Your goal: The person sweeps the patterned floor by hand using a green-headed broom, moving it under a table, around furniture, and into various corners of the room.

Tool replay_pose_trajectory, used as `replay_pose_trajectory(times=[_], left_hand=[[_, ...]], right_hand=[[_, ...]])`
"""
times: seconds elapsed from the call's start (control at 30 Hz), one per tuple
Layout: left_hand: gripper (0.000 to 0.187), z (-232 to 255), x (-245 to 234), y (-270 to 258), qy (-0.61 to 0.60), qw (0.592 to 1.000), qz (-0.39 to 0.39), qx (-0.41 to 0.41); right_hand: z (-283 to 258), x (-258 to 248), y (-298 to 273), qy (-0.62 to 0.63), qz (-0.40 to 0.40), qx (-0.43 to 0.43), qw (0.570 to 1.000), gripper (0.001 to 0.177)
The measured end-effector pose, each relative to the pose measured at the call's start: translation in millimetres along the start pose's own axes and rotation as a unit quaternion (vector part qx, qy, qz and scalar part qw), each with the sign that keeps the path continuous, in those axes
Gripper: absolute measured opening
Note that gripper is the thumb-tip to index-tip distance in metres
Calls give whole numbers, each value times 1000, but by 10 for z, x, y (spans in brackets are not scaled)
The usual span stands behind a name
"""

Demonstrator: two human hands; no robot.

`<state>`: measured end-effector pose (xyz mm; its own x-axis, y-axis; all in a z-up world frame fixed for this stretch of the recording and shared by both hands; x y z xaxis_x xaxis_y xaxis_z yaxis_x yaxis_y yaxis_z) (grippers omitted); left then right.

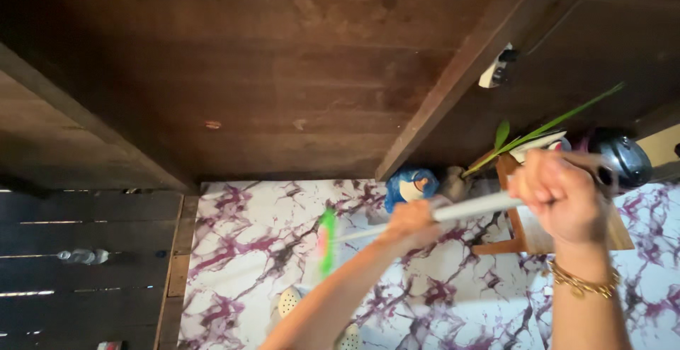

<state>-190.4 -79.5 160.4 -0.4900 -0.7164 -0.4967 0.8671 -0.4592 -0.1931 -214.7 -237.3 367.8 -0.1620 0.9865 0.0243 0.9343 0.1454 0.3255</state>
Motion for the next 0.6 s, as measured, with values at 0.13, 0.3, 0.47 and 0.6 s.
replay_pose_trajectory(times=[0.13,0.3,0.47,0.6], left_hand=[[53,-658,-553,-471,67,992,94,-40],[55,-2404,-755,-1240,91,948,92,-290],[49,-2879,548,-1058,68,938,53,-336],[44,-2123,1866,-206,-42,977,30,-208]], right_hand=[[694,385,-21,67,-31,27,997,32],[1621,1490,-563,-114,-68,101,986,31],[1990,1138,-994,-184,-15,297,937,26],[1465,-238,-848,-77,134,160,975,38]])
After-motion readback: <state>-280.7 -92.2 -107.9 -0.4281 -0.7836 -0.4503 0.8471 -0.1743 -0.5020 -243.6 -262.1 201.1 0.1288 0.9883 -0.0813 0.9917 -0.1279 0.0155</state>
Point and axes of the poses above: each hand's wrist, its own y-axis towards the middle knuckle, its own x-axis out of the palm, z = x × y, the point moved 2 cm from there along y, towards the middle knuckle, and after that the axes turned 7 degrees about -y, right-handed, at the moved point
